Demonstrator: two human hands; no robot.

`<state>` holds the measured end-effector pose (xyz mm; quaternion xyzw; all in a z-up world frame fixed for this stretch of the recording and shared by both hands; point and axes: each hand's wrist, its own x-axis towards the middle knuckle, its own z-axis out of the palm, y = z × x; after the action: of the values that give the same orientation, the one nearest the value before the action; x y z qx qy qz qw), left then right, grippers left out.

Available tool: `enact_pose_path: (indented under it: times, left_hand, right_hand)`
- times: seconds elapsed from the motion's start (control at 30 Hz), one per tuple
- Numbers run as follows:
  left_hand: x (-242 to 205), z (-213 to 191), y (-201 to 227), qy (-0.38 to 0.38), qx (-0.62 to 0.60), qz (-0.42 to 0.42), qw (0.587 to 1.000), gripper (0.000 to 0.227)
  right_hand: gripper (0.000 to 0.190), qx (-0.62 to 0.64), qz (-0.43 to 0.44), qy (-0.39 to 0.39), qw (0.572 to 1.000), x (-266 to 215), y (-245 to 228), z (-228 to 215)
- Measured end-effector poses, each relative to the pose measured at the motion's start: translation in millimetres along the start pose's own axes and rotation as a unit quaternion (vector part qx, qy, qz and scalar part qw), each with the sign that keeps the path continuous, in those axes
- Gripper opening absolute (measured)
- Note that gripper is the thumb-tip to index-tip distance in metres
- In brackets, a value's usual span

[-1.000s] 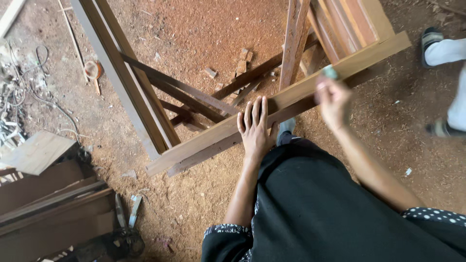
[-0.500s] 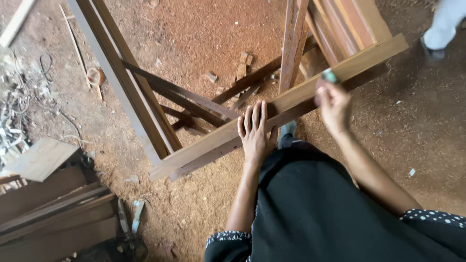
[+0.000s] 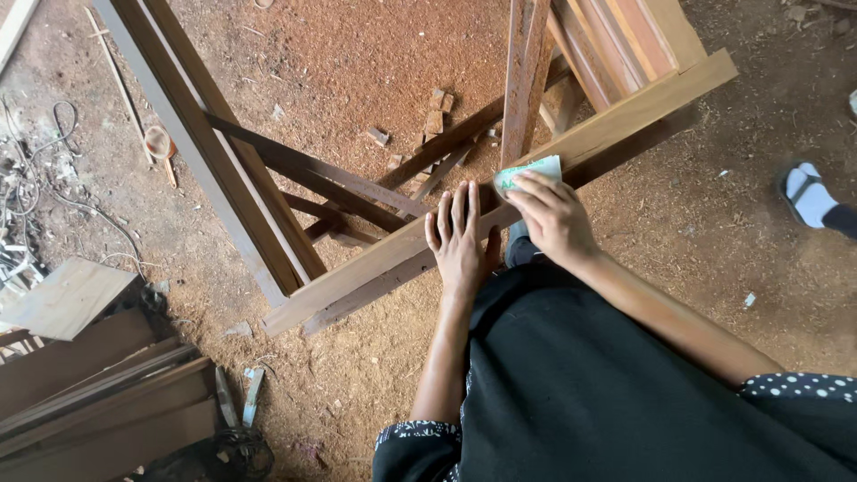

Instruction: The person sands a wooden frame by hand using a piece of sandpaper, rubbing along the edges and flat surfaces of the timber.

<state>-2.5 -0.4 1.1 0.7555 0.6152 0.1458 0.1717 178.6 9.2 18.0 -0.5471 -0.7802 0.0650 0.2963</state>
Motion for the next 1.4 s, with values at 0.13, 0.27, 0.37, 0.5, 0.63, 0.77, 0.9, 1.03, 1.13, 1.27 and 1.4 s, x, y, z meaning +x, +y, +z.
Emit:
enact_pose_path:
  times: [0.13,0.27,0.37,0.5,0.63,0.77,0.9,1.03,1.13,1.27,1.4]
  left_hand:
    - [-1.6,1.1,1.1,-0.021,-0.009,-0.014,1.0,0.087]
    - [0.1,5.5,-2.2,-0.021,-0.01,-0.009,1.0,0.086]
    - [1.1,6.4,-3.6,-0.023,-0.005,-0.008,1.0,0.086]
    - [-2.0,6.8,-1.6,-0.014,-0.012,-0.009,1.0,0.086]
    - [-0.7,5.6,0.2,-0.025,-0.013,-0.016,0.999,0.089]
    - [0.5,1.8,-0.5,-0.018,-0.016,-0.01,1.0,0.09]
    - [-1.5,0.1,1.7,-0.012,-0.032,-0.018,0.999,0.088]
    - [-0.5,-0.6,0.0,0.009,-0.011,0.004,1.0,0.087]
    - [-2.4,1.4,0.7,0.005,-0.027,-0.004,1.0,0.087]
    - [-2.4,0.5,-1.3,0.004,-0.022,-0.001,1.0,0.087]
    - [-3.0,2.8,-0.8,-0.006,-0.024,0.0,1.0,0.088]
  right_hand:
    - [0.011,-0.004,0.092,0.02,0.996,1.8,45.1,-19.2]
    - [0.007,0.005,0.02,0.029,0.999,-6.1,23.5,8.4]
    - [0.012,0.007,0.001,0.013,1.0,-6.0,31.6,4.2]
    - [0.007,0.008,0.151,0.022,0.988,9.5,71.0,-18.8]
    - [0.02,0.023,0.012,0.008,1.0,2.0,16.6,-2.3]
    - [0.022,0.015,0.056,-0.004,0.998,21.6,36.6,-23.5]
    - [0.017,0.012,0.107,0.007,0.994,30.9,23.4,-27.0]
    - [0.016,-0.001,0.0,0.01,1.0,19.4,3.0,-8.6]
    - [0.015,-0.025,0.063,0.02,0.998,19.2,47.5,-21.6]
    - [0.017,-0.024,0.026,0.046,0.998,12.8,32.9,9.3]
    - [0.018,-0.008,-0.012,-0.014,1.0,6.0,29.1,13.7]
